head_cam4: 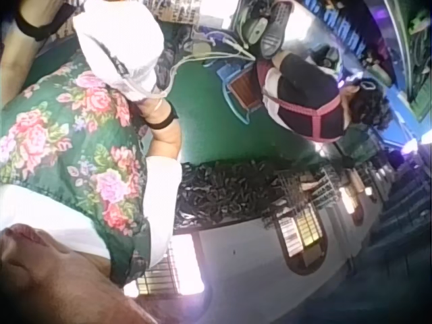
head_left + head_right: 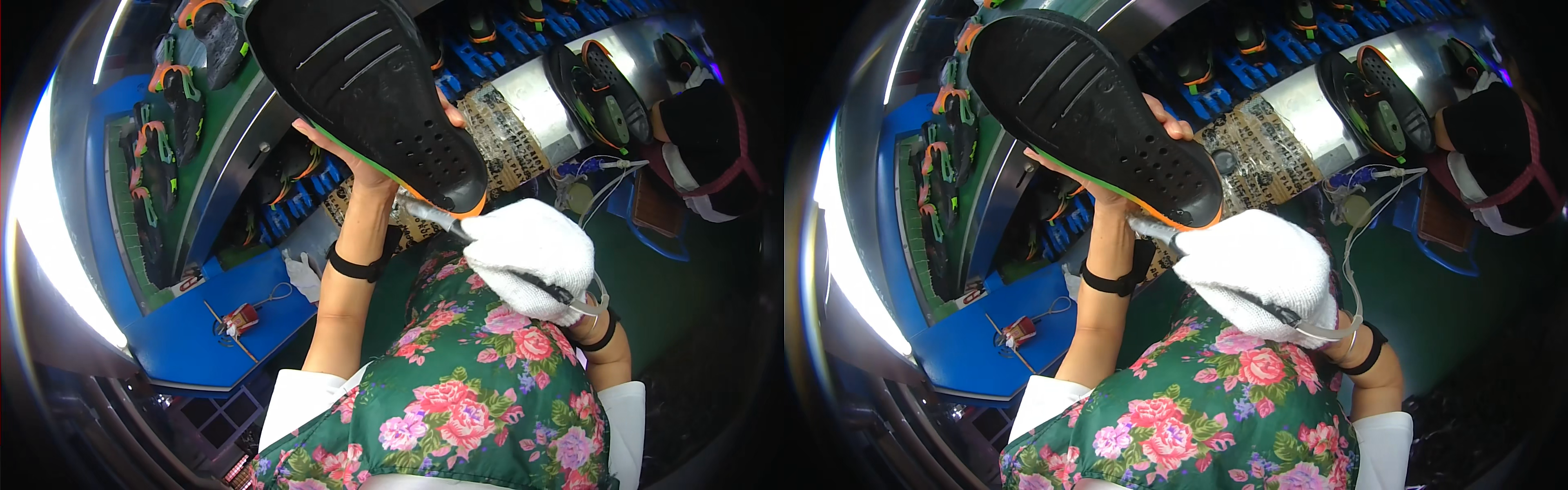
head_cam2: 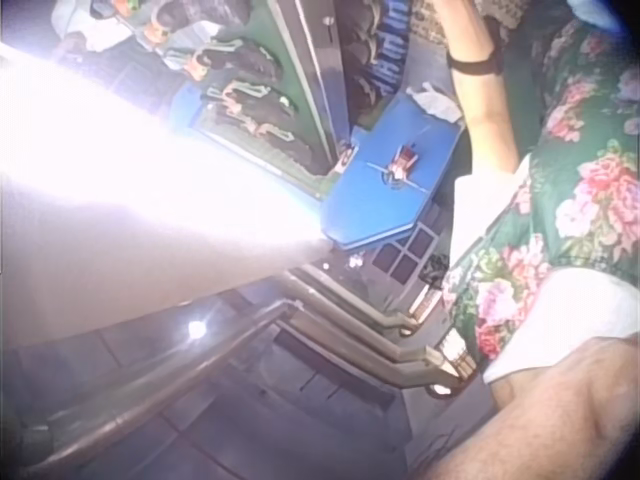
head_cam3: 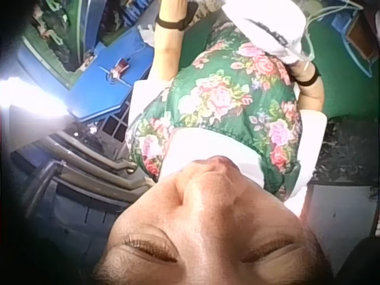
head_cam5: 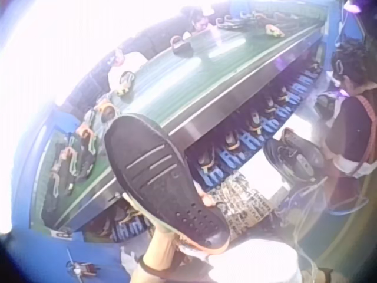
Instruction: Applying adhesive to the bottom of shoe soles using a brush.
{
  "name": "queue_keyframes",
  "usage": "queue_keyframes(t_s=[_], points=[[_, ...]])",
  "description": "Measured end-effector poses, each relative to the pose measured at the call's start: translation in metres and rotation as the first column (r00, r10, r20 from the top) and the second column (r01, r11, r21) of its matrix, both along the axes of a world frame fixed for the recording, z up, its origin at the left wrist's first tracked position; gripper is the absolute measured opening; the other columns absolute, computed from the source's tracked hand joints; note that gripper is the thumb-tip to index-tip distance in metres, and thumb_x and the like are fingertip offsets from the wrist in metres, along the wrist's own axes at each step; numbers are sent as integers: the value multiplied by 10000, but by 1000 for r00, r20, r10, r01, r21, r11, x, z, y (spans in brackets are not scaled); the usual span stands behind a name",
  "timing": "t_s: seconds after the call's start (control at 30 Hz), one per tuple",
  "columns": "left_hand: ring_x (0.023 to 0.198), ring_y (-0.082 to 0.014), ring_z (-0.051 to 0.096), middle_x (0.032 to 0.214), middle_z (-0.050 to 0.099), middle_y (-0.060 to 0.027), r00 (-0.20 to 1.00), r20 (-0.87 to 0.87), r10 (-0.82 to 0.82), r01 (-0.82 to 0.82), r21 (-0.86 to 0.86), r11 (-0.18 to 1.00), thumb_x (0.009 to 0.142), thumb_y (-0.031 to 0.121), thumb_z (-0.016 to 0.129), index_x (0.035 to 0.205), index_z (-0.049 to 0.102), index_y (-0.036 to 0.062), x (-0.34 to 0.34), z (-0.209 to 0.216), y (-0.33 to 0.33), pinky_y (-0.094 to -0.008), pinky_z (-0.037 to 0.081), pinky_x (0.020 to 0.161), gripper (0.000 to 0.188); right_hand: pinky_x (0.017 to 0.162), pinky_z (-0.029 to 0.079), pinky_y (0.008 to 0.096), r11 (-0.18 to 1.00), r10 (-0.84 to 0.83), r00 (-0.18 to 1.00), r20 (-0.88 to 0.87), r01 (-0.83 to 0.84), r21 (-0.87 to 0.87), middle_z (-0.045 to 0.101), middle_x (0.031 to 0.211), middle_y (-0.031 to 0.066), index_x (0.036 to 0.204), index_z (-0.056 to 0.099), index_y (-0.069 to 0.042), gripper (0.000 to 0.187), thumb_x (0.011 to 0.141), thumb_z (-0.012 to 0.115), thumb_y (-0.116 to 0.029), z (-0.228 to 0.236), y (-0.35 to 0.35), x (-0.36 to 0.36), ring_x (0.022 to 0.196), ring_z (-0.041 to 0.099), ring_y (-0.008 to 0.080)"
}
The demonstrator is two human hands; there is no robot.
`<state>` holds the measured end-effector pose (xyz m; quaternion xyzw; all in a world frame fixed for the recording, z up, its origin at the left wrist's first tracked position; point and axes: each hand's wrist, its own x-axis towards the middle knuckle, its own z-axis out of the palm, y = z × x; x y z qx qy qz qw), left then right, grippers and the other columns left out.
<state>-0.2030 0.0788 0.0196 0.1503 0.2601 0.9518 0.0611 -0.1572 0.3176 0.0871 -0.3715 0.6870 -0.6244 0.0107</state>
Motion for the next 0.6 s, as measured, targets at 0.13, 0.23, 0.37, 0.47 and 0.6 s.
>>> queue_keyframes(t_s=[0.13,0.23,0.37,0.47,0.6], points=[[999,-321,644,1151,637,-204,1000,1,9,-9,-21,1000,576,1065,446,1292,549,-50,0,-4,-1,-485,495,933,1330,753,587,378,998,-39,999,-19,40,51,764,958,159,896,771,-44,212,696,797,23,-2,0,3,842,738,307],[971,-320,652,1113,640,-197,998,58,38,-36,-24,999,582,1072,418,1246,561,-63,1,-2,3,-483,504,915,1322,762,582,371,999,-45,993,110,47,-14,759,952,170,890,761,-35,194,714,788,41,-6,0,6,840,735,296],[943,-317,661,1078,643,-185,993,55,102,-98,-78,992,588,1078,386,1199,574,-67,0,-2,4,-481,510,900,1311,750,585,362,985,-165,967,193,171,-15,763,985,144,983,767,-29,236,759,801,36,-16,7,3,851,737,283],[927,-315,663,1068,645,-177,995,55,80,-75,-75,994,584,1086,358,1176,582,-63,-1,0,5,-484,511,897,1312,745,583,362,984,-156,987,-46,159,76,762,989,144,992,770,-36,256,748,795,35,-18,8,2,846,732,288],[923,-313,660,1033,642,-176,998,49,28,-25,-65,998,571,1089,358,1162,583,-53,-5,1,5,-486,511,891,1306,754,587,352,1000,-5,995,100,4,13,770,963,137,967,782,-39,212,760,799,9,-14,5,-3,832,742,262]])
